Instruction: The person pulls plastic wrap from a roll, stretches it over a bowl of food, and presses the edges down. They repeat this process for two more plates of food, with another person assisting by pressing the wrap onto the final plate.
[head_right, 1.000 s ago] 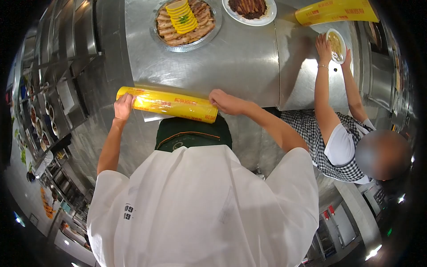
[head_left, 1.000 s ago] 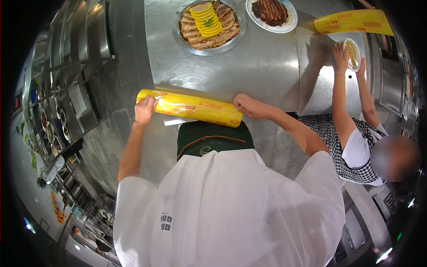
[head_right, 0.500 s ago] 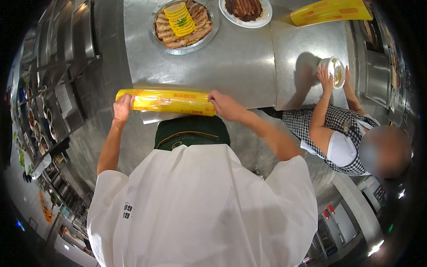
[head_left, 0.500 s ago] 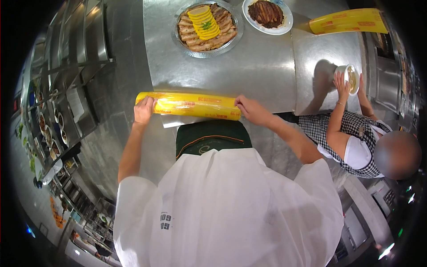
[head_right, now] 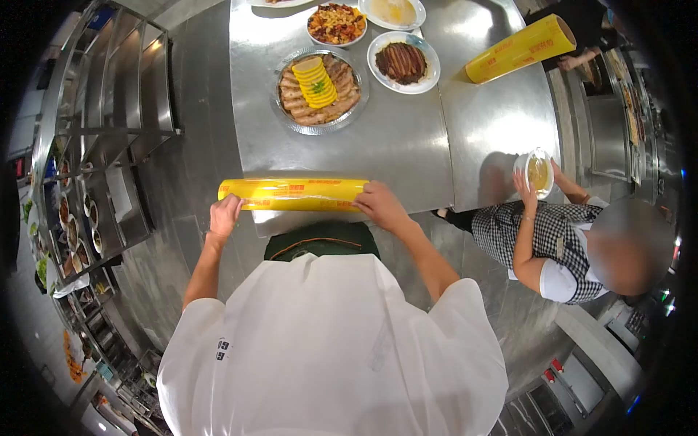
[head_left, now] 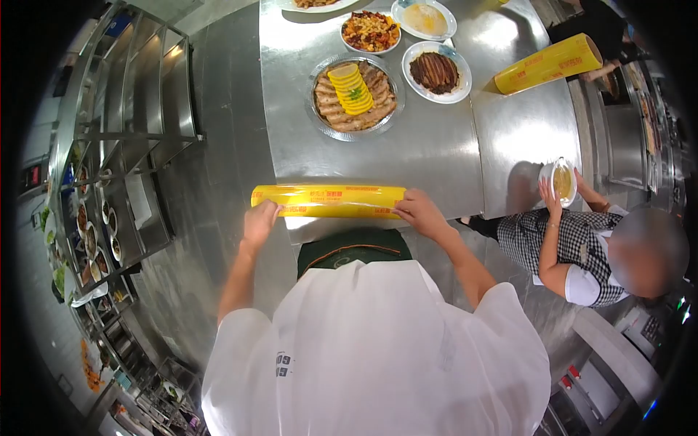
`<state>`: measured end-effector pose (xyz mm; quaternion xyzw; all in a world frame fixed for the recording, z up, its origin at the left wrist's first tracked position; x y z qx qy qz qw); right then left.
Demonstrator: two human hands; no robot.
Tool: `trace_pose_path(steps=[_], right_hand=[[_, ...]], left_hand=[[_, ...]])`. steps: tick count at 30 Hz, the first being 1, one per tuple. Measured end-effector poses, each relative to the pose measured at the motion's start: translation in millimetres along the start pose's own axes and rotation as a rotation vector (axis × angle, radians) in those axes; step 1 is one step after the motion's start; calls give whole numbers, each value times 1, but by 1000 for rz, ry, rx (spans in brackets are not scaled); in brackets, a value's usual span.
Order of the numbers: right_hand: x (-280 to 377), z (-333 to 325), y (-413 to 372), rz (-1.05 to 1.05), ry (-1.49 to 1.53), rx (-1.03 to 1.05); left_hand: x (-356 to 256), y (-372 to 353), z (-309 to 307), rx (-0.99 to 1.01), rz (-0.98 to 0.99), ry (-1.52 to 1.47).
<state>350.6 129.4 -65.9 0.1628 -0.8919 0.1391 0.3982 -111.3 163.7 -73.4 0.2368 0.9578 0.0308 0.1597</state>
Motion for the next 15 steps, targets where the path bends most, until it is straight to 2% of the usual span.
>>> trace_pose_path(steps=[1, 3, 5, 6, 8, 10, 11, 13, 15], right_hand=[[-12, -1, 9, 51, 26, -65], [-42, 17, 37, 102, 53, -133], [-82, 38, 74, 129, 323, -477], [-88, 34, 95, 125, 319, -478], [-97, 34, 132, 435, 649, -339], [-101, 35, 155, 488, 738, -323], [-104, 34, 165, 543, 825, -304], [-109, 33, 175, 495, 720, -345], [-122, 40, 177, 461, 621, -378]], left_hand=[[2, 11, 3, -5, -1, 3], [10, 38, 11, -54, -123, -81], [23, 76, 25, -64, -147, -130], [26, 101, 29, -30, -146, -129], [37, 138, 42, -1, -147, -122], [49, 166, 60, -16, -247, -341], [54, 177, 63, -21, -241, -342], [64, 197, 71, 91, -332, -485], [75, 206, 84, 91, -303, -583]])
Point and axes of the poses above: each hand's wrist, its own y-axis towards the middle knuckle, its own z-axis out of the palm, x = y × z, the point moved 2 cm from there along y, towards the middle knuckle, and after that the axes turned 6 degrees about -x, right-handed, at the moved point
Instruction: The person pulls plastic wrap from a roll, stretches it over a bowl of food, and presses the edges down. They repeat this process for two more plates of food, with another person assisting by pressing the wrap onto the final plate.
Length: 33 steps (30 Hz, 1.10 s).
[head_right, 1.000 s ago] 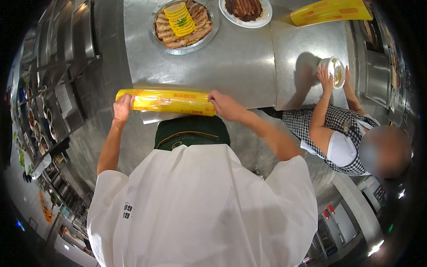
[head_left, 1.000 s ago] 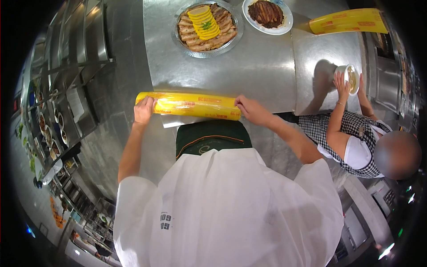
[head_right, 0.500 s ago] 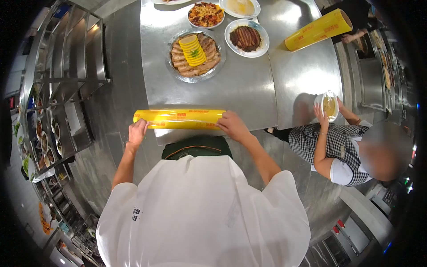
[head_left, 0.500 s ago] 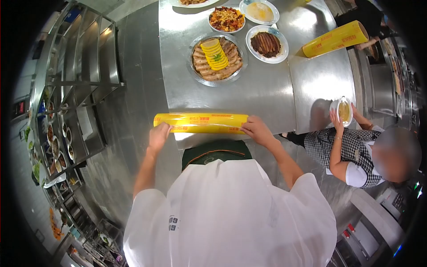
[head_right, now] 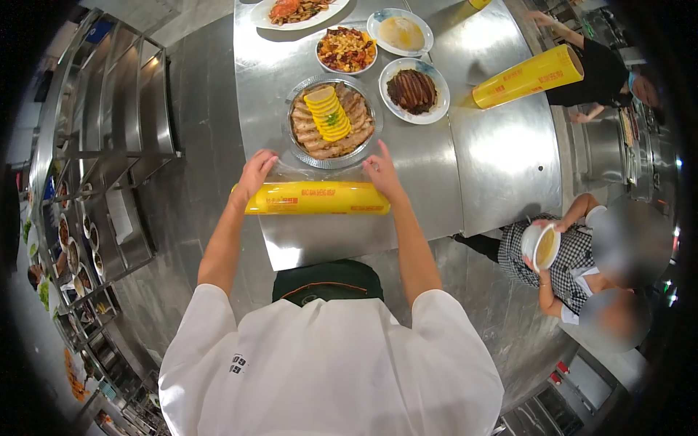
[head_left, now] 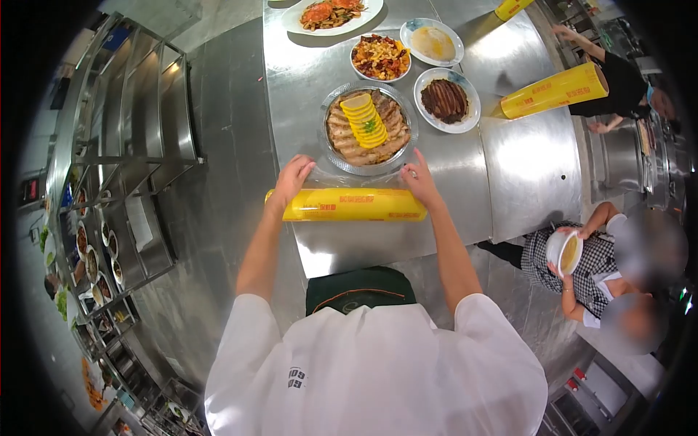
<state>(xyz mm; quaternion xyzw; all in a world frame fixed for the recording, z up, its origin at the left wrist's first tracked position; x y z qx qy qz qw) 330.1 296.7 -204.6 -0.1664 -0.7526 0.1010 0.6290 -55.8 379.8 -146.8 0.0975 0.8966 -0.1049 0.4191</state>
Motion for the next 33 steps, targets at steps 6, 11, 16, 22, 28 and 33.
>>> trace_pose_path(steps=[6, 11, 16, 22, 28, 33], right_hand=[[7, -2, 12, -197, -181, -13], [28, -2, 7, -82, -215, 33], [21, -4, 0, -126, -128, 27], [18, -7, -5, -169, -94, 45], [8, -10, -6, -144, -34, 107], [20, -14, -11, -132, 0, 98]], left_hand=[[31, 30, 16, 192, -144, -372], [31, 37, 20, 313, -338, -424], [31, 38, 21, 437, -553, -514], [35, 32, 29, 443, -623, -619], [31, 28, 32, 466, -642, -653], [28, 23, 30, 525, -647, -648]])
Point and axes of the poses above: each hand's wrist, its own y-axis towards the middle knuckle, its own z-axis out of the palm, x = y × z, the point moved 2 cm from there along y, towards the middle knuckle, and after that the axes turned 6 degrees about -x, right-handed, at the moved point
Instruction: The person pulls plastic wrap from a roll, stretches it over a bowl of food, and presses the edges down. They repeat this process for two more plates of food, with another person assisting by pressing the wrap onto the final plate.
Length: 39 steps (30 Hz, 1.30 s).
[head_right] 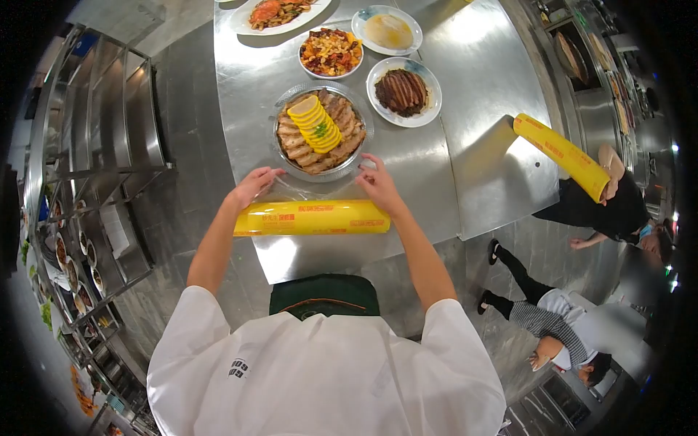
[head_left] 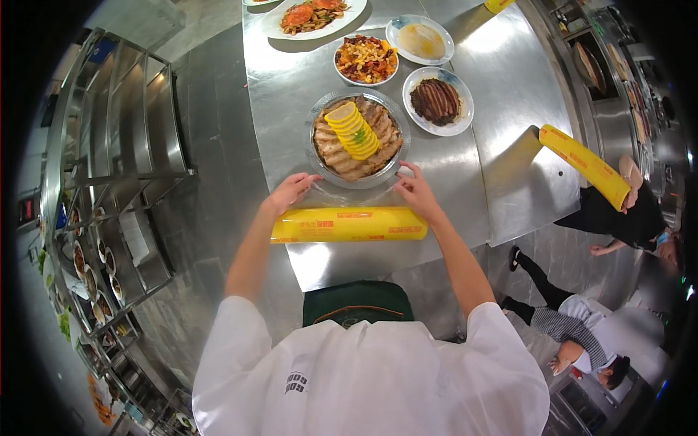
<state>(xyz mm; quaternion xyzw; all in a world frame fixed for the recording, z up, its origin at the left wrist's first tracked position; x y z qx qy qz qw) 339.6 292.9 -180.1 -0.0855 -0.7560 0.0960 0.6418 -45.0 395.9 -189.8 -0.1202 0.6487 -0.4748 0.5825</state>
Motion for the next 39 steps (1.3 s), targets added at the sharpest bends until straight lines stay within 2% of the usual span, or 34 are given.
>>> trace_pose_path(steps=[2, 4, 6, 8, 9, 11, 14, 16, 19, 24, 29, 36, 39], right_hand=[[6, 1, -1, -7, -21, -34], [0, 3, 0, -4, -42, -60], [-3, 0, 3, -2, -65, -85], [-5, -3, 7, 102, -122, 81], [-3, -2, 10, 98, -122, 85], [-1, -1, 11, 259, 125, 100], [-34, 0, 17, 297, 222, 95], [-22, 0, 12, 302, 231, 95], [-14, -4, 14, 288, 234, 120], [-16, -13, 14, 307, 143, 198], [-9, -16, 4, 374, 144, 134], [2, -10, 3, 408, 207, 30], [7, -9, 4, 341, 140, 4]], left_hand=[[7, 0, -1, 39, -4, -31], [8, 1, -2, -68, 5, -70], [6, 0, -3, -77, 1, -70], [4, -3, -3, -89, 0, -72], [4, -2, -1, -110, 29, -92], [3, -2, 1, -133, 57, -115], [-5, -9, 4, -140, -3, -157], [-1, -4, 1, -50, 53, -116], [-7, -10, 9, -115, 2, -144], [5, -17, 11, -81, -30, -226], [0, -29, 24, -80, -90, -269], [-28, -37, 17, -85, -96, -119], [-36, -40, 15, -103, -108, -116]])
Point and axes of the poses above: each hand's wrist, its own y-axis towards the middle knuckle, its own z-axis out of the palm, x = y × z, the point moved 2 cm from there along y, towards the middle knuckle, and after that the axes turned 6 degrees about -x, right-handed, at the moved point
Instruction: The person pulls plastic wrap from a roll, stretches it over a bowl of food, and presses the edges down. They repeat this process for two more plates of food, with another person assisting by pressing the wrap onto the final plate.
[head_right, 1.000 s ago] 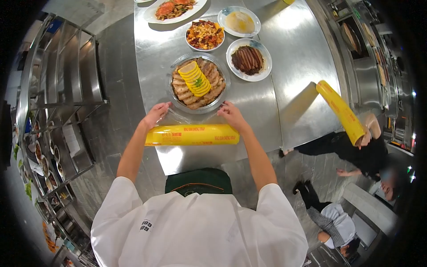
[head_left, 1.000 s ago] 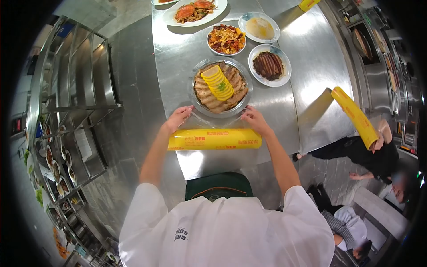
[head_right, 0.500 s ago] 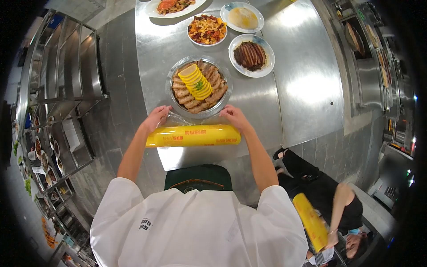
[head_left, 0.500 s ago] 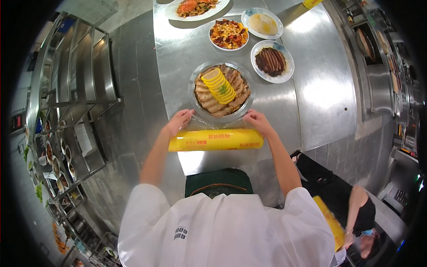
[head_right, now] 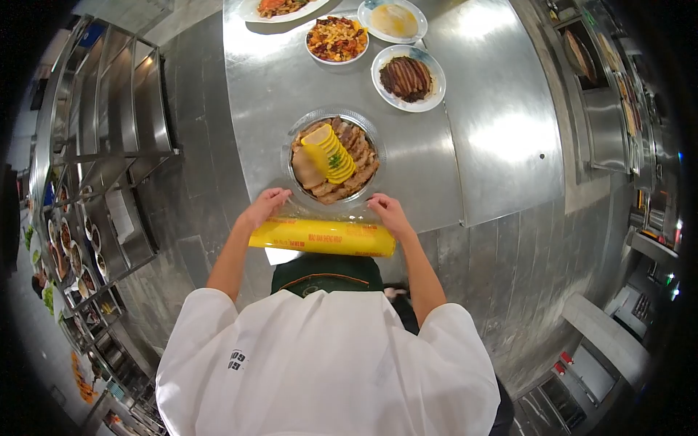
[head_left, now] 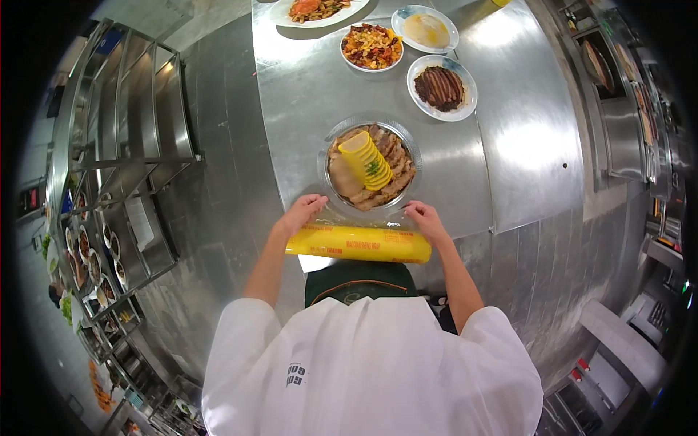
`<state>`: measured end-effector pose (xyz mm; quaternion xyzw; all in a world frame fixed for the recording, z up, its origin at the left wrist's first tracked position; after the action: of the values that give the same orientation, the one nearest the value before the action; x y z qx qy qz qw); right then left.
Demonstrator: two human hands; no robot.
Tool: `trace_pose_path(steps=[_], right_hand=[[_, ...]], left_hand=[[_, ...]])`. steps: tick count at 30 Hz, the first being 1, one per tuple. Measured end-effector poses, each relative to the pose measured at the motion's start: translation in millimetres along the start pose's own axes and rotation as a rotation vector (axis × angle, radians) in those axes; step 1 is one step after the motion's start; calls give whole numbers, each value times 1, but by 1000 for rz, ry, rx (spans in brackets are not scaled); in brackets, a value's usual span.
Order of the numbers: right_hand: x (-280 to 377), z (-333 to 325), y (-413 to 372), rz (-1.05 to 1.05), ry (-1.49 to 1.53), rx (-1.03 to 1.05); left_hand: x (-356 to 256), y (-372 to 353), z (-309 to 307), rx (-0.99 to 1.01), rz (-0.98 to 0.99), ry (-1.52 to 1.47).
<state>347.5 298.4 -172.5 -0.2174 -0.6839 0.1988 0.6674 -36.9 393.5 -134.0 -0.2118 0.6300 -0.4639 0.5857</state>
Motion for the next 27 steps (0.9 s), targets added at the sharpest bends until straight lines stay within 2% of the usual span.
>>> trace_pose_path(steps=[2, 4, 5, 7, 9, 11, 13, 14, 16, 17, 19, 20, 22, 27], right_hand=[[7, -4, -3, -17, -172, -84], [26, -10, -19, -59, -271, -80], [37, -12, -29, -106, -370, -74], [57, -8, -55, -60, -331, 0], [68, 0, -86, -8, -290, 77], [78, 6, -115, -379, -553, -14], [79, 5, -138, -386, -564, -76], [80, 3, -147, -395, -575, -133], [89, 0, -167, -385, -563, -162], [91, -3, -175, -378, -555, -195], [80, -13, -188, -348, -505, -248], [75, -18, -193, -321, -457, -293], [83, -19, -200, -342, -434, -299], [113, -25, -221, -364, -410, -285]], left_hand=[[4, -5, 1, 6, -4, -11], [16, -7, -3, -50, 124, 129], [25, -11, -5, -46, 120, 131], [35, -27, -11, -197, 412, 278], [41, -56, -16, -267, 452, 357], [39, -88, -14, -338, 495, 437], [35, -123, -7, -376, 716, 709], [41, -137, -3, -377, 710, 711], [50, -164, 7, -513, 855, 839], [53, -174, 12, -506, 854, 843], [56, -195, 18, -626, 971, 831], [55, -201, 16, -624, 964, 831], [46, -213, 13, -609, 1079, 1012], [12, -242, 13, -496, 1196, 1040]])
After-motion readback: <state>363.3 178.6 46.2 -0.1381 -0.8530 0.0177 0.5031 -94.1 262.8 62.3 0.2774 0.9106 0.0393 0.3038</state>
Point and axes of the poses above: each hand's wrist, its own y-axis towards the middle knuckle, its own z-axis out of the palm, x = y × z, the point moved 2 cm from there along y, towards the middle knuckle, and after that the axes turned 6 degrees about -x, right-handed, at the moved point
